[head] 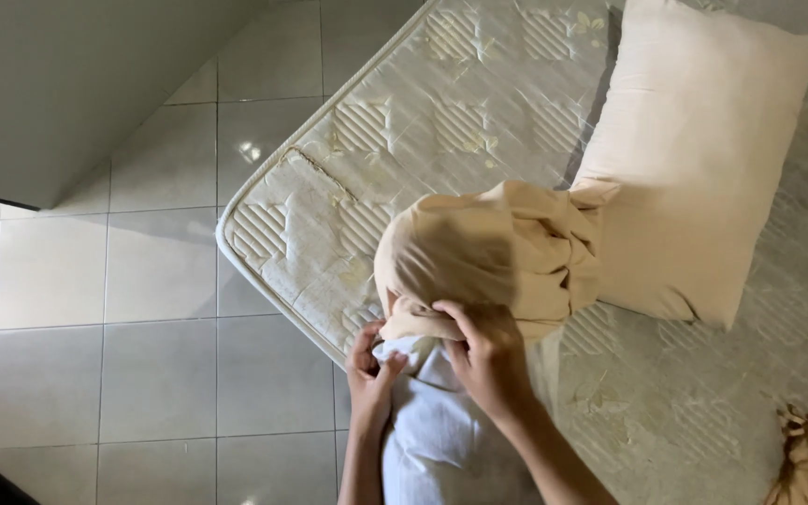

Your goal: The person places a pillow into a pillowcase on a bed. They pull the pillowcase over the pillow, tuck the edges, and smooth the fabric to fit the pillow.

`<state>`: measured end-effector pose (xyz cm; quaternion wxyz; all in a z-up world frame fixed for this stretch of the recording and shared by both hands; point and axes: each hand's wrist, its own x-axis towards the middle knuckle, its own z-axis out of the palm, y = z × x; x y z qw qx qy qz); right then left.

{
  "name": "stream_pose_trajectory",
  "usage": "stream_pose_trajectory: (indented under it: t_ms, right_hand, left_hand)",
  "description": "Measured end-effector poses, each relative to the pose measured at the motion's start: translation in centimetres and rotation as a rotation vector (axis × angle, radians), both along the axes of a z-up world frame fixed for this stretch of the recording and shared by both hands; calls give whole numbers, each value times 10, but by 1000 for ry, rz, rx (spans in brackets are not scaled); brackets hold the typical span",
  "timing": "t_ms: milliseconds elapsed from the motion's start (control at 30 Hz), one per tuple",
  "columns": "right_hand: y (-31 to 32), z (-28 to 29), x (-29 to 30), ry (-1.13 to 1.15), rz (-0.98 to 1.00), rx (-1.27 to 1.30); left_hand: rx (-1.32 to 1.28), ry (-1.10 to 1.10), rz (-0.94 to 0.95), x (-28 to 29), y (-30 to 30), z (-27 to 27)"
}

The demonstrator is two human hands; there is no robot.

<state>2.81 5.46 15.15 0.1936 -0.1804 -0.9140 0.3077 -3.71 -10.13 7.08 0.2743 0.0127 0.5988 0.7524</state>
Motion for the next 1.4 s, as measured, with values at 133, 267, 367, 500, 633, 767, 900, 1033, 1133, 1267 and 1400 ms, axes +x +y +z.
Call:
stream_pose_trajectory:
  t_ms: [133,267,367,500,633,767,900,1033,1133,1267,1400]
  right_hand:
    - [-97,-6,44,-63,238,-11]
    - [-64,-54,46,-270,335,-170]
    - [-10,-71,32,103,197,86]
    - [46,-95,53,-132,-91,105]
    - [42,-113,66,-286,-247,-395]
    - [-36,-86,123,-324,-7,-634]
    - [25,-89,125,-365,186,-460]
    - [112,-135,110,-296,85,-209]
    - [137,-184,108,-330,-27,-203]
    - [76,-144,90,-254,-297,-564]
    - [15,-39,77,-444,-80,-537]
  left_hand:
    - [-508,589,241,1,-5,-87]
    - [-490,626,212,9,-35,-63]
    - [-382,545,164,-3,-35,-43]
    - [-350,509,123,2,-39,-26]
    - [-193,24,-146,11,-48,10]
    - [-726,27,-142,11,-30,33]
    - [-446,82,-75,0,-43,23]
    - [-415,-54,-70,-5,-49,23]
    - [-660,24,-181,-11,-59,13]
    - [-630,-334,-308,-13,-80,-14]
    - [-629,-364,-124,-23,-88,-103]
